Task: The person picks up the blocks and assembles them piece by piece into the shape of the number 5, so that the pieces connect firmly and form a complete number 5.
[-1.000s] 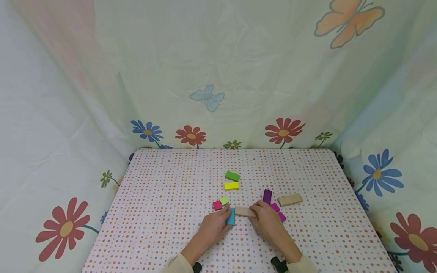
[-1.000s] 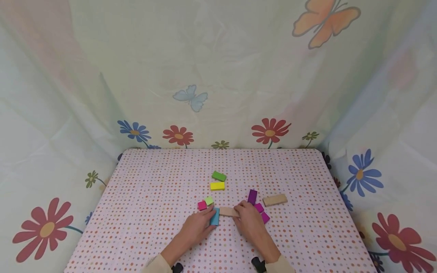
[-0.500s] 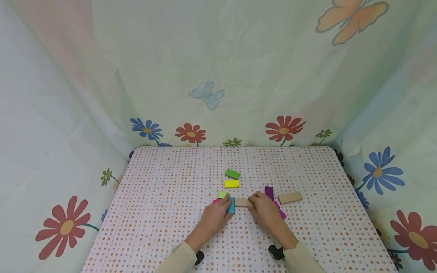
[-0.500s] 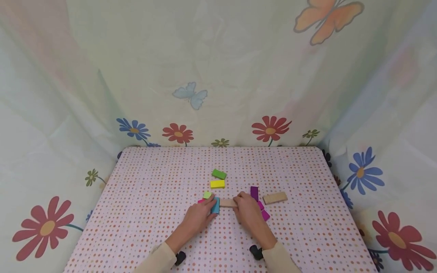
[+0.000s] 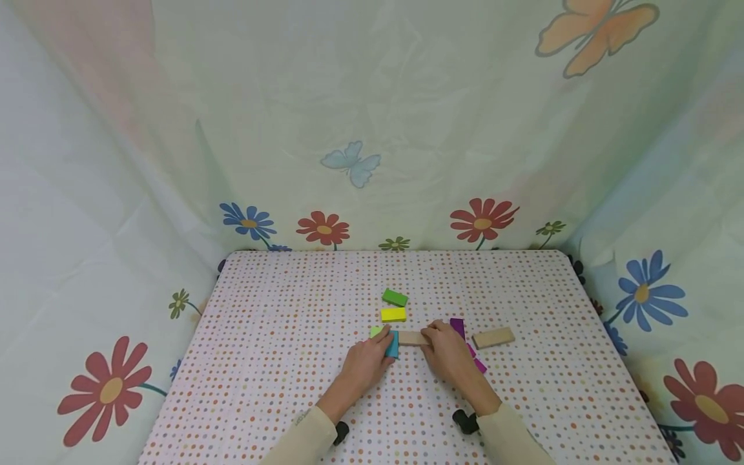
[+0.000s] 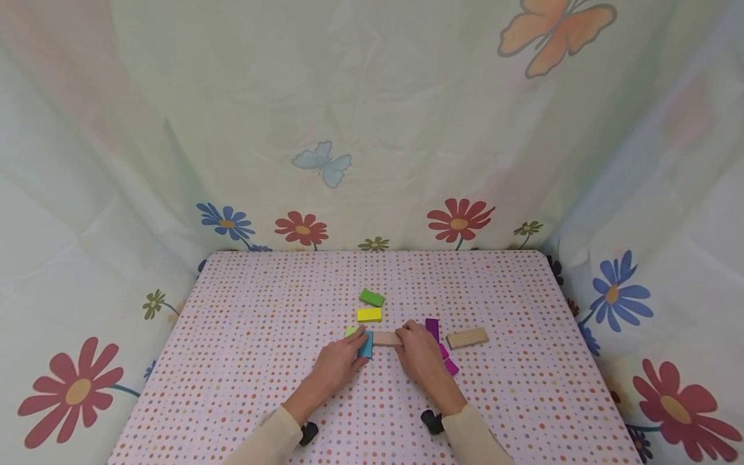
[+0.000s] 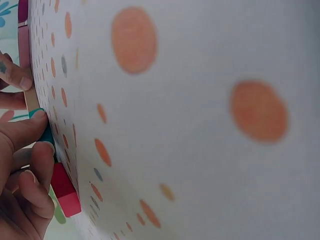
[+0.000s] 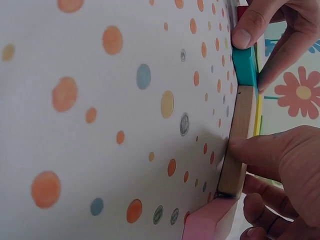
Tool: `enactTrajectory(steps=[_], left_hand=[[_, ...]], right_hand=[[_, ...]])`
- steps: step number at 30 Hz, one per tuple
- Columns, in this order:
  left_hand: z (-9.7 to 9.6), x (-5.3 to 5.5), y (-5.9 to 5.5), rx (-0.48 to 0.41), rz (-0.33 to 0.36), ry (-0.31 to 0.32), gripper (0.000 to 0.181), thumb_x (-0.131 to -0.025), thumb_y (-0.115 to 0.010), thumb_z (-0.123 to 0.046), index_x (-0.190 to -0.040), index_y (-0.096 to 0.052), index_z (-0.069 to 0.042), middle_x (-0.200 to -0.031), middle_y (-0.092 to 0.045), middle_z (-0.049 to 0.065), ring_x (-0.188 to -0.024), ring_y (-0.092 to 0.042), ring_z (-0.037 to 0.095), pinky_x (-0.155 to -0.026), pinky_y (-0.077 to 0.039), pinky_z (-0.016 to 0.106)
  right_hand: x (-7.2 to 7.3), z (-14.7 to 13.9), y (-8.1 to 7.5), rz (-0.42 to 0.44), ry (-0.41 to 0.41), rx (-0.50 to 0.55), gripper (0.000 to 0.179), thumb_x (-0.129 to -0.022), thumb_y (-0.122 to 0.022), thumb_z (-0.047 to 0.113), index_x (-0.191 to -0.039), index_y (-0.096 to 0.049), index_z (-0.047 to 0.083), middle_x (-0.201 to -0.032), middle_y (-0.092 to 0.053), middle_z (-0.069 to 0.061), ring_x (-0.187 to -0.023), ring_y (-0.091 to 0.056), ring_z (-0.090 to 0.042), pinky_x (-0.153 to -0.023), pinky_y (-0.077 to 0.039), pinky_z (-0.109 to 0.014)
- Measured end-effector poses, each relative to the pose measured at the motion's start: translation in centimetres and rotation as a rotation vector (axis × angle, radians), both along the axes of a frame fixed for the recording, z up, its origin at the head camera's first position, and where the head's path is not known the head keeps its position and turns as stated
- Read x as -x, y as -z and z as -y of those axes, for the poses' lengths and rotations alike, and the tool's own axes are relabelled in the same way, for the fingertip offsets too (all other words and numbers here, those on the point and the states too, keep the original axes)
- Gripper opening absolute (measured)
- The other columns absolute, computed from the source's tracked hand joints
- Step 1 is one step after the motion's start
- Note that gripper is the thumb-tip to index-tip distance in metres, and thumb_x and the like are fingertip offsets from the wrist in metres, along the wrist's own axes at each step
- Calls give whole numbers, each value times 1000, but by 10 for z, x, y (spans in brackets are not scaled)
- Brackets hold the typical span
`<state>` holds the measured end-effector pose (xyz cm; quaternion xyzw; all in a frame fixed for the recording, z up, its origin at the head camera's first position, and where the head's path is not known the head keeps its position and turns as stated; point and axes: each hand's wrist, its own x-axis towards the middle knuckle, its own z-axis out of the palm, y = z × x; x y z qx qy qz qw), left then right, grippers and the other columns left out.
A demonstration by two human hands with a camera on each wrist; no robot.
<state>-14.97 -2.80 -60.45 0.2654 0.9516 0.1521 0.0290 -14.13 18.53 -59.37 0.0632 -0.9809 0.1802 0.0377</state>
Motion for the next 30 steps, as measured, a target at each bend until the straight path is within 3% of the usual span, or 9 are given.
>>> enactTrajectory(steps=[18,23,30], left_hand=[[-2,1,-1,16,-6,-26,58,-100,-74,-35,-152,-58,-15,-163,-53,5,-111,-77,27,-82,-64,33],[-3,1,0,11,-5,-23,58,-100,-73,-35,-153,-57,-15,-164,-52,5,-110,-77,26,-80,-64,33],[0,-1,3,23,-48,-30,62,-104,-67,-38,-159,-49,-16,-166,-49,4,-105,-77,23,-74,-62,28]], right_hand=[[7,1,-3,50,10,-23,31,-91,-83,13,-120,-77,3,-109,-70,-8,-90,-63,-17,-78,-57,-33],[5,-1,-3,26,4,-14,30,-91,-83,13,-119,-77,3,-109,-71,-8,-93,-64,-19,-80,-57,-35],[2,-10,-3,-55,-51,54,39,-91,-84,23,-122,-75,0,-120,-74,-14,-111,-69,-31,-92,-60,-46]])
